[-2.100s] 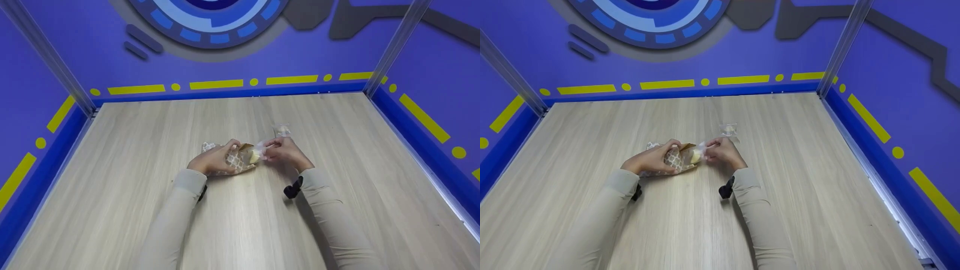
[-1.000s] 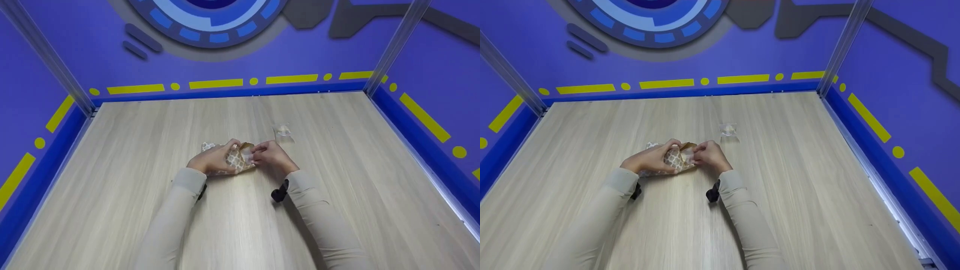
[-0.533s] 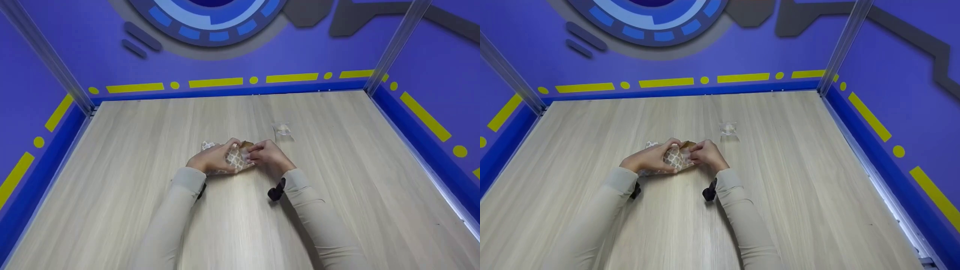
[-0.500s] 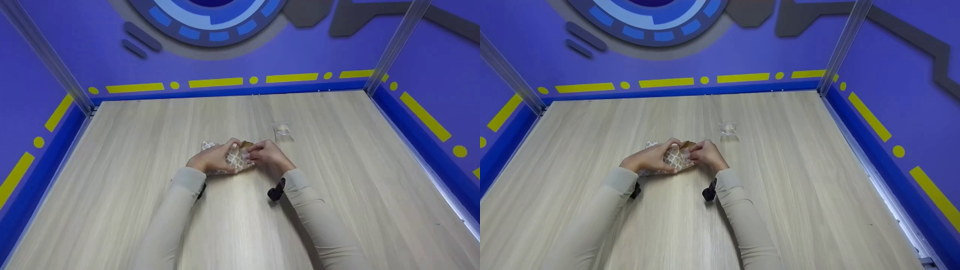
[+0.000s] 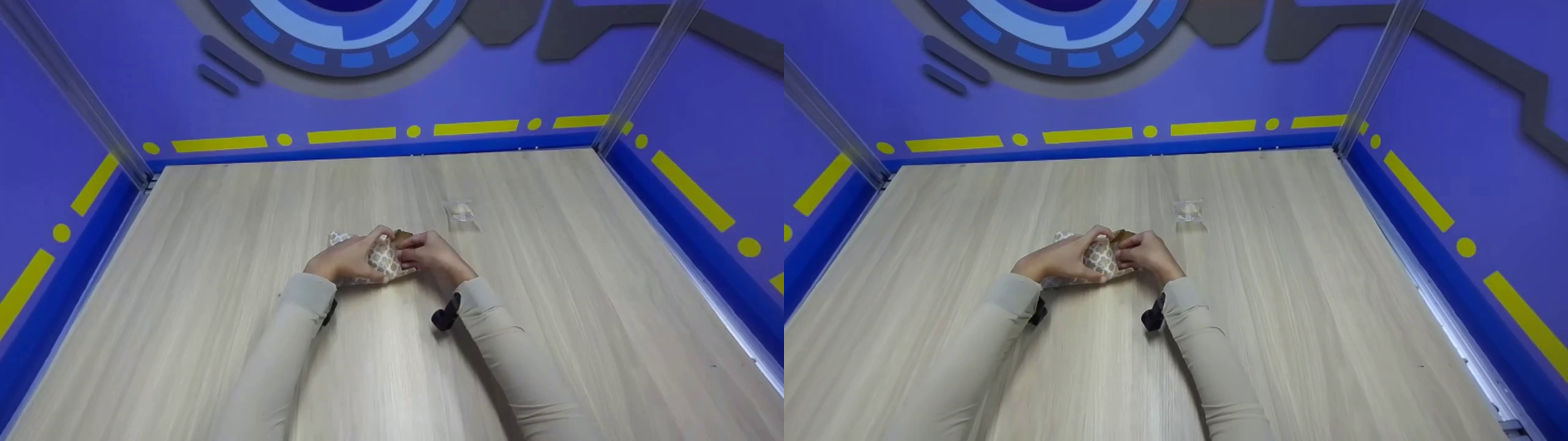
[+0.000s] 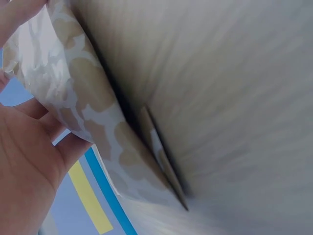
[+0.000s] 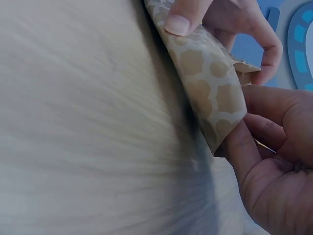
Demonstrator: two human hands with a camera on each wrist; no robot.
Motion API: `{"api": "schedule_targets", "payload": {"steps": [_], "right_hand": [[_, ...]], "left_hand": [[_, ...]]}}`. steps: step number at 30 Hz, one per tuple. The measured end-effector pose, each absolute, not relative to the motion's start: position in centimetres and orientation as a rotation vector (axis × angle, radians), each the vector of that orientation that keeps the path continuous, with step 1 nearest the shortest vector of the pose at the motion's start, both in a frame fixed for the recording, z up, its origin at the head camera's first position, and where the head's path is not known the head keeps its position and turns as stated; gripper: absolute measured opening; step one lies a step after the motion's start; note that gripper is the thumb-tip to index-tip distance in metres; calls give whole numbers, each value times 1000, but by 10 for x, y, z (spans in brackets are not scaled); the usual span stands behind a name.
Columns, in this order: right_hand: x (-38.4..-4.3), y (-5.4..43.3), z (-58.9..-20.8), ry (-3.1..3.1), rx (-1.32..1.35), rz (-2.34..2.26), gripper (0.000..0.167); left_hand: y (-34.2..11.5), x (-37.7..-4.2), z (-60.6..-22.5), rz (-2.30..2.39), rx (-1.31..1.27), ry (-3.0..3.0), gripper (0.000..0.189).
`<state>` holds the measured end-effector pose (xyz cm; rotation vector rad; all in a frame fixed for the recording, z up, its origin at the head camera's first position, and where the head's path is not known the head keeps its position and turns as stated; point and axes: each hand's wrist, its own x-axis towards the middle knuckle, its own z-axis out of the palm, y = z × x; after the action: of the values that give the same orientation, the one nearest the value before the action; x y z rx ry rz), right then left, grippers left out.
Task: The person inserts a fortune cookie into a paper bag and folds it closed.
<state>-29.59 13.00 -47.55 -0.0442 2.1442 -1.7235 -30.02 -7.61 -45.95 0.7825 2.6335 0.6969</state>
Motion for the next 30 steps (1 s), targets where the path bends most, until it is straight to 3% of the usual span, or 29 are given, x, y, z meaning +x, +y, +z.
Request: {"api": "schedule_targets", "payload": {"steps": [6,19,26,30], "right_hand": [[-298,134,-473,2056,-11,-1819,32],[-292,126,-468,1880,59,-1880,62],[-291,116,-470,1866,-123,-1853,44],[-291,116,-473,1851,-157,-1863,41]], "left_hand": [[-75,-300,-459,714,774,2631,78],[-74,-299,-458,729,757,2637,80],[-73,-298,-459,728,747,2655,79],[-74,-298,-459,736,737,2660,80]]}}
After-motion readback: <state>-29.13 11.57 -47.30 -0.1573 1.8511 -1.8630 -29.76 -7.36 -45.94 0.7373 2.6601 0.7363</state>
